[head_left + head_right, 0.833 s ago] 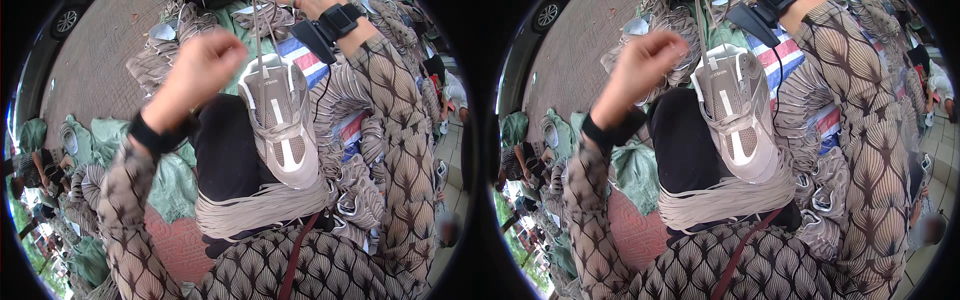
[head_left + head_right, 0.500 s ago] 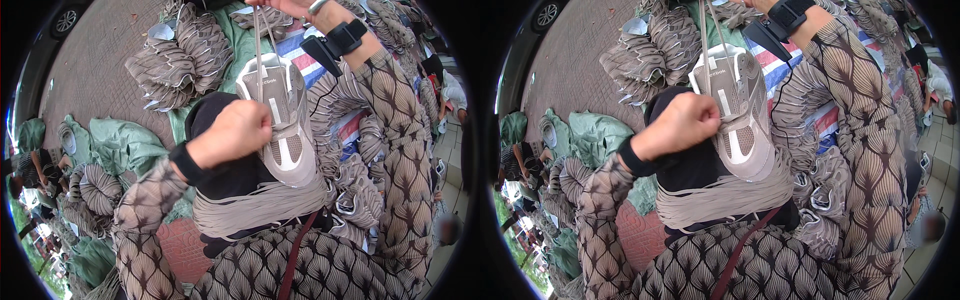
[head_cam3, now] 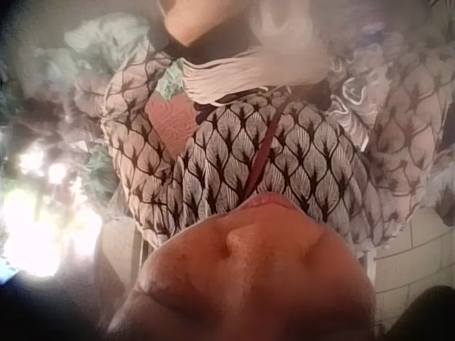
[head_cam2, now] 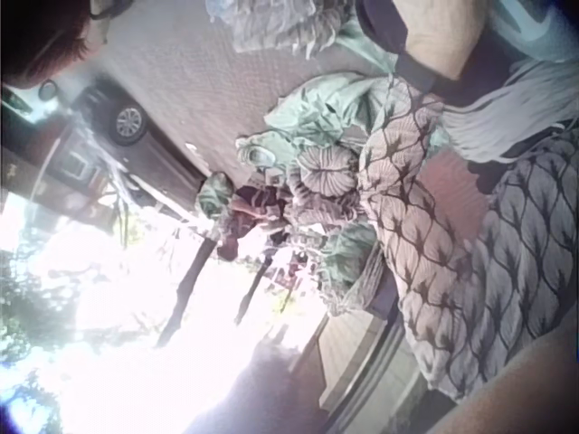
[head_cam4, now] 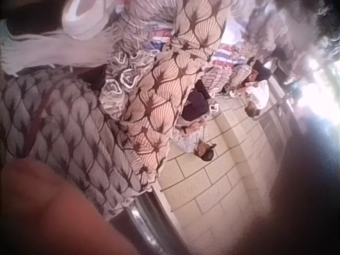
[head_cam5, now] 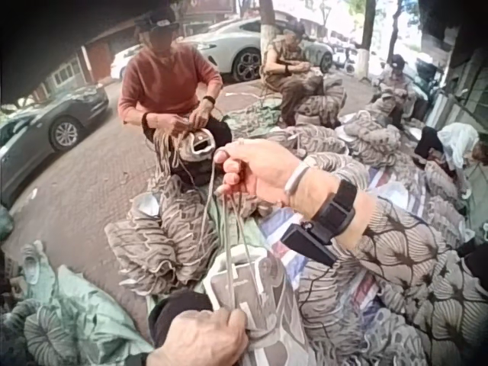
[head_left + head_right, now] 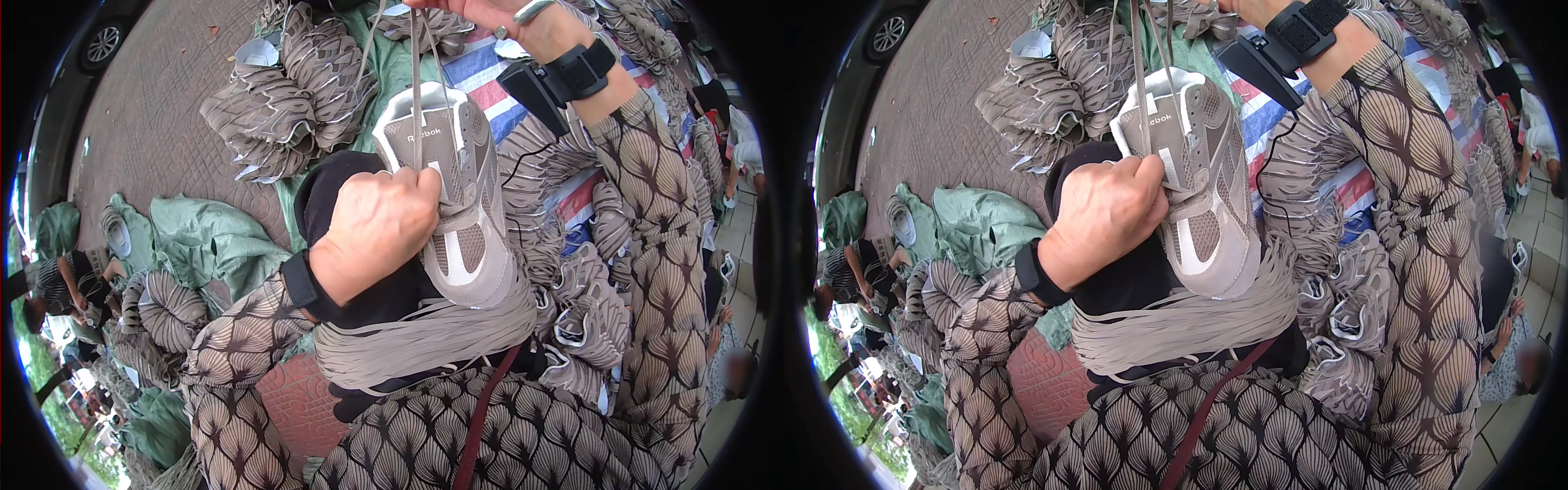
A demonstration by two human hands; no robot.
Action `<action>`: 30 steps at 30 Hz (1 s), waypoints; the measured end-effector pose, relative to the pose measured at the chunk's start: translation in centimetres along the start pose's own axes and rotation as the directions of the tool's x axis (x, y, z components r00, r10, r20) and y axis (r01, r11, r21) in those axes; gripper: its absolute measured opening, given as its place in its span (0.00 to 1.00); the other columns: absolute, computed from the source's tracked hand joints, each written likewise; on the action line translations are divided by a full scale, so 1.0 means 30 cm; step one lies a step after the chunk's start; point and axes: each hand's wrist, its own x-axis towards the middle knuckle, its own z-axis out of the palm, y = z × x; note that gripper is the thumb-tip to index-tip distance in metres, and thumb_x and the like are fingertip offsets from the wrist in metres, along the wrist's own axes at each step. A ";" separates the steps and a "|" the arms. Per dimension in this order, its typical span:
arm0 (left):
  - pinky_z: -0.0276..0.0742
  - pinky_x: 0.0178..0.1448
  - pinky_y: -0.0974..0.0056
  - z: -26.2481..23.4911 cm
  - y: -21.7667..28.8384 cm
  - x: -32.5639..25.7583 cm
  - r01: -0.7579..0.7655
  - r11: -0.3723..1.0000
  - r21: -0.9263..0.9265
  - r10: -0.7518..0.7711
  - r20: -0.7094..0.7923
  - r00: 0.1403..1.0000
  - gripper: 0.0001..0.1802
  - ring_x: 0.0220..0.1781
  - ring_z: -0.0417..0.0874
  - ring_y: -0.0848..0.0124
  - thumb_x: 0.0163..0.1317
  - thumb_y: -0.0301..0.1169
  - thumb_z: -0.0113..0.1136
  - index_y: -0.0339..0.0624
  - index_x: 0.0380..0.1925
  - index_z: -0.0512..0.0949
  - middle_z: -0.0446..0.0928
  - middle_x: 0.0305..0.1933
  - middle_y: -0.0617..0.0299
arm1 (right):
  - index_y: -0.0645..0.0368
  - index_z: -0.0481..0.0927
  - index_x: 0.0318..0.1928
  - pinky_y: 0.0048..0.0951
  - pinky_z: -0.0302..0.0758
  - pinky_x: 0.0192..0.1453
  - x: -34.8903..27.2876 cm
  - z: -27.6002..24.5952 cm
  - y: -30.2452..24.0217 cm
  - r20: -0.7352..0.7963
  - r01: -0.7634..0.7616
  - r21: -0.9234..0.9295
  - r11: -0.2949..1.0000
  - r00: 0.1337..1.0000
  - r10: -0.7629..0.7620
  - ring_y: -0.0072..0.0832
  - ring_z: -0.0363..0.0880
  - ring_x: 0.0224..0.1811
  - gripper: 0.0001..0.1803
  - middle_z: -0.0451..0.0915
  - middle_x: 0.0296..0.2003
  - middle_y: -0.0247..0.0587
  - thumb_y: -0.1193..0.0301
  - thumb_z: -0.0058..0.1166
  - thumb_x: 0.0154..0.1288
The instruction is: Lacing a pair of athletic shoes.
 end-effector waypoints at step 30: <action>0.66 0.37 0.60 -0.007 0.001 0.005 0.067 0.997 -0.039 -0.062 0.116 0.991 0.04 0.27 0.76 0.62 0.45 0.28 0.56 0.41 0.18 0.72 0.72 0.21 0.60 | 0.60 0.72 0.40 0.28 0.73 0.34 -0.146 0.100 -0.042 0.024 0.014 0.044 0.999 1.000 -0.015 0.21 0.67 0.25 0.12 0.67 0.24 0.27 0.65 0.41 0.74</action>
